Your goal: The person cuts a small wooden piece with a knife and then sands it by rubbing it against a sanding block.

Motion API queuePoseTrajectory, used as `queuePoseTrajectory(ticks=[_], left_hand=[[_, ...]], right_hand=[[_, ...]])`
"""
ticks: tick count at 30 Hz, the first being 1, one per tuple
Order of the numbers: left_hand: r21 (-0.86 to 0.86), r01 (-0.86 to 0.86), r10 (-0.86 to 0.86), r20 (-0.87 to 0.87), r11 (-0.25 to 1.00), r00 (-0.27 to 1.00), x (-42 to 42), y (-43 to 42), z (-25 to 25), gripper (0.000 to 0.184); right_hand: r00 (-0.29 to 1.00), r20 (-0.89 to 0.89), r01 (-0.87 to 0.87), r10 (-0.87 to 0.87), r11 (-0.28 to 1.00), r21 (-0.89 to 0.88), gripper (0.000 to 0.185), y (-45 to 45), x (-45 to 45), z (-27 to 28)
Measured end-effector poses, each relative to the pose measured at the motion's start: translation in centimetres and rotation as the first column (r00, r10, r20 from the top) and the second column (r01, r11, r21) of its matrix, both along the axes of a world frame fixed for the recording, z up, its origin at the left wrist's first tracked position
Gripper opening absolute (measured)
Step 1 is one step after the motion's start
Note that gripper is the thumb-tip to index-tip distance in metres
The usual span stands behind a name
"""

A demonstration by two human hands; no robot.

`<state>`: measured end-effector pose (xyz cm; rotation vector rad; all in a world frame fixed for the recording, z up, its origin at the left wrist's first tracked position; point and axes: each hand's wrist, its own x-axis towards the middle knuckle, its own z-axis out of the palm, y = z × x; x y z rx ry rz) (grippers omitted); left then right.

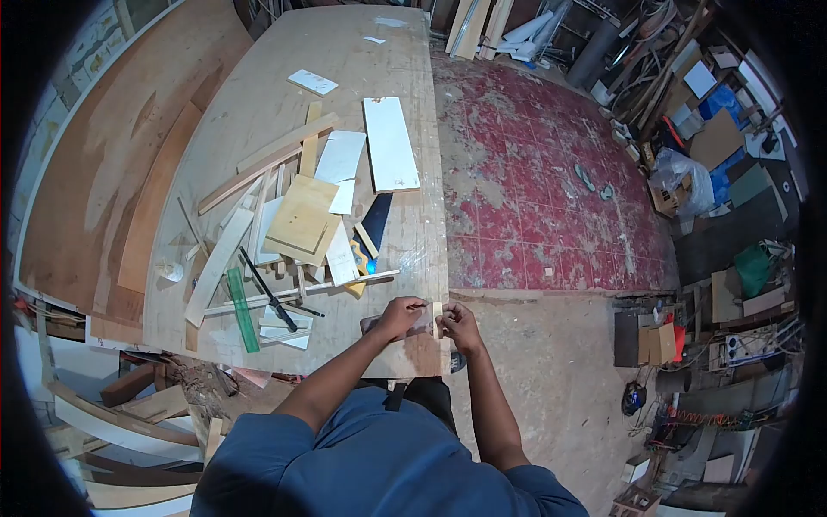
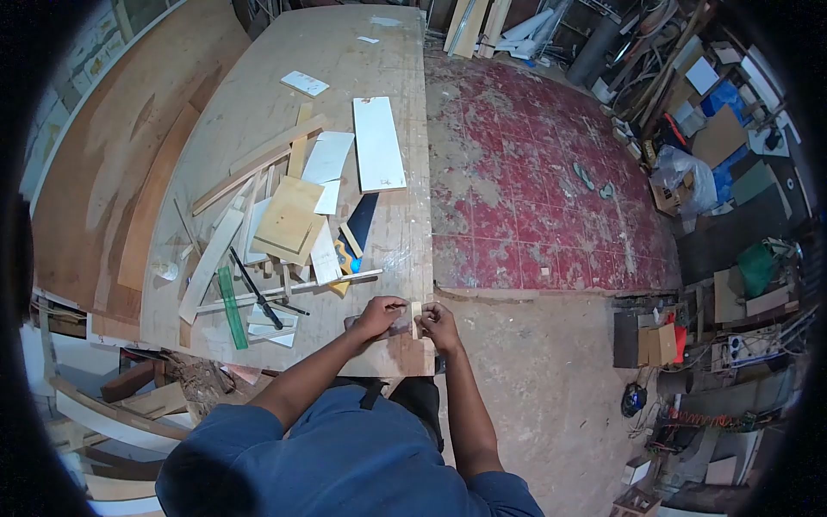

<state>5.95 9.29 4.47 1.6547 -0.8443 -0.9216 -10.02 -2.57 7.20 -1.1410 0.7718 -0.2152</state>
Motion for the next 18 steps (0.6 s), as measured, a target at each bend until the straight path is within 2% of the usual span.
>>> queuePoseTrajectory(ticks=[1, 2, 4, 11, 14, 17, 18], left_hand=[[-0.056, 0.016, -0.021, -0.087, 0.998, 0.996, 0.0, -0.2, 0.3, 0.025], [-0.056, 0.017, -0.022, -0.084, 0.998, 0.996, -0.2, -0.4, 0.6, 0.025], [-0.166, -0.002, -0.024, -0.153, 0.986, 0.988, -0.4, -0.5, 1.4, 0.021], [-0.197, -0.013, -0.017, -0.149, 0.980, 0.989, -0.4, -0.3, 3.6, 0.025], [-0.203, -0.027, -0.010, -0.180, 0.979, 0.984, -0.5, -0.3, 2.9, 0.024], [-0.212, -0.046, 0.024, -0.105, 0.976, 0.994, -0.4, -0.4, 2.5, 0.021], [-0.209, -0.059, 0.030, -0.140, 0.976, 0.990, -0.4, -0.4, 2.5, 0.019]], right_hand=[[1.000, 0.003, 0.001, -0.001, 1.000, 0.001, 0.016, 0.2, 0.1, 0.3], [1.000, 0.022, 0.008, -0.008, 0.999, 0.035, 0.015, 0.4, 0.3, 0.5], [0.999, 0.045, 0.013, -0.017, 0.998, 0.069, 0.015, 0.6, 0.4, 0.6], [0.998, 0.044, 0.041, -0.044, 0.998, 0.057, 0.015, 1.0, 0.7, 0.6], [0.998, 0.041, 0.048, -0.050, 0.998, 0.047, 0.014, 1.1, 0.8, 0.8], [0.998, 0.035, 0.051, -0.053, 0.998, 0.044, 0.014, 1.1, 1.0, 0.8], [0.998, 0.034, 0.049, -0.050, 0.998, 0.047, 0.014, 1.1, 1.0, 0.8]])
